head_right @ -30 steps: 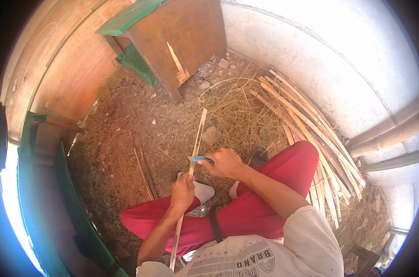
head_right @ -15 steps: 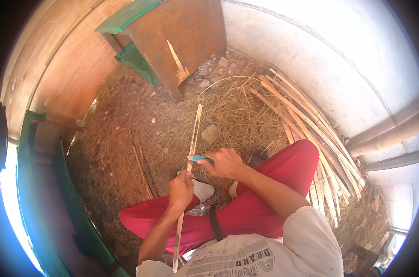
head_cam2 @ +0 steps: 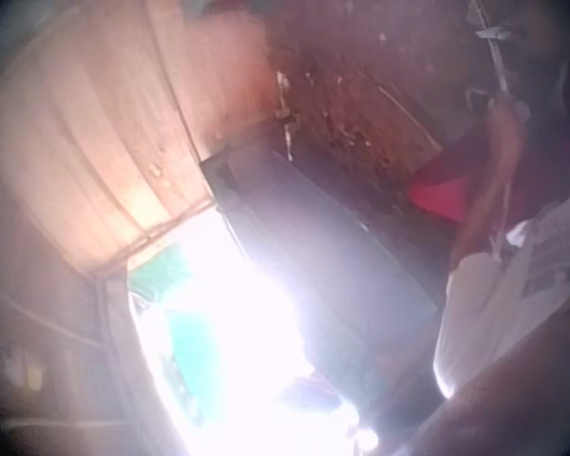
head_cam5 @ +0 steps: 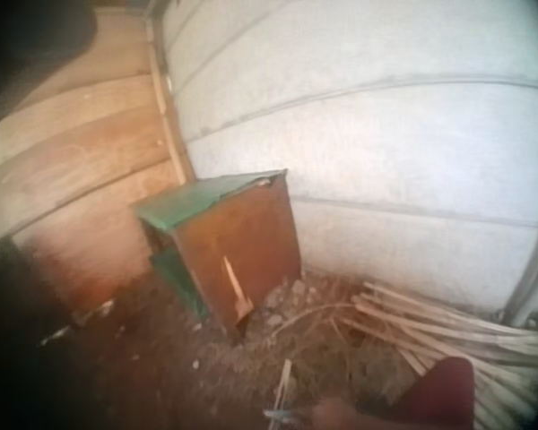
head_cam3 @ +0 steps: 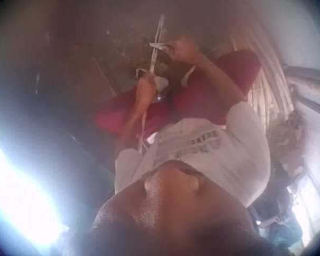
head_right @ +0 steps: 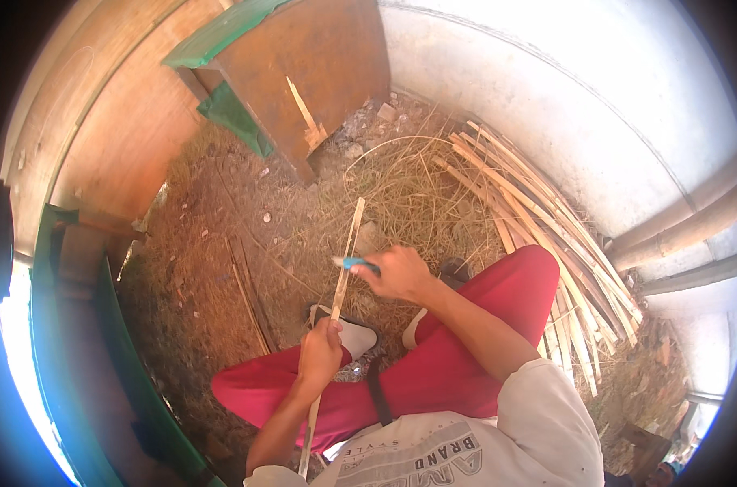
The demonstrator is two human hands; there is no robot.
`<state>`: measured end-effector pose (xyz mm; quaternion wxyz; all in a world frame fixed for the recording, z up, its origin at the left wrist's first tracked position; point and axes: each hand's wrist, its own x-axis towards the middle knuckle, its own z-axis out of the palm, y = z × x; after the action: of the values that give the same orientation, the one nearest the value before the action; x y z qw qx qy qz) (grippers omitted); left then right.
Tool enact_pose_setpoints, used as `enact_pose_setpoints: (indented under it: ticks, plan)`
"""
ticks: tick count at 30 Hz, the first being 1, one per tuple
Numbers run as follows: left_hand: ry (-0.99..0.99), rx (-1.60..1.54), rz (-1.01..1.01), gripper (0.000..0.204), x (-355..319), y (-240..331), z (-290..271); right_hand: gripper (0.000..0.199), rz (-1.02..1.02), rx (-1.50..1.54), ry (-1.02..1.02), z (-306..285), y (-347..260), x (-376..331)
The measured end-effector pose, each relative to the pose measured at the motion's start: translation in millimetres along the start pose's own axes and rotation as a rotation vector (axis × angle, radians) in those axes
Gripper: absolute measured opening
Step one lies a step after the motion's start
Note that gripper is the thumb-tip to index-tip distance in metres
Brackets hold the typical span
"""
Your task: The person sits on the ground and uses a knife to shave thin strips from a long bamboo stick. They repeatedly scrape the surface to thin the stick and remove the outer layer.
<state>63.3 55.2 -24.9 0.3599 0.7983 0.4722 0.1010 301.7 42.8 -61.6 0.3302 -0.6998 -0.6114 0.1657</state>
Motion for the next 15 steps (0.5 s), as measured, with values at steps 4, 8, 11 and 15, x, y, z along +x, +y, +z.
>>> enact_pose_setpoints:
  ticks: [4,8,11,15]
  plan:
    - [-0.036,0.032,-0.033,0.023,-6.7,10.7,-7.9,0.04,0.034,0.005,0.013,-3.2,7.1,2.1]
    - [-0.027,0.005,-0.031,0.023,-12.6,12.2,-10.3,0.04,0.081,-0.043,-0.004,-0.6,9.7,7.0]
    - [-0.047,-0.039,-0.072,0.02,-13.7,13.4,-12.0,0.041,0.064,-0.046,0.009,3.3,11.9,5.4]
    - [-0.051,-0.056,-0.083,0.02,-15.8,13.3,-13.2,0.043,0.058,-0.058,0.02,5.9,13.0,5.3]
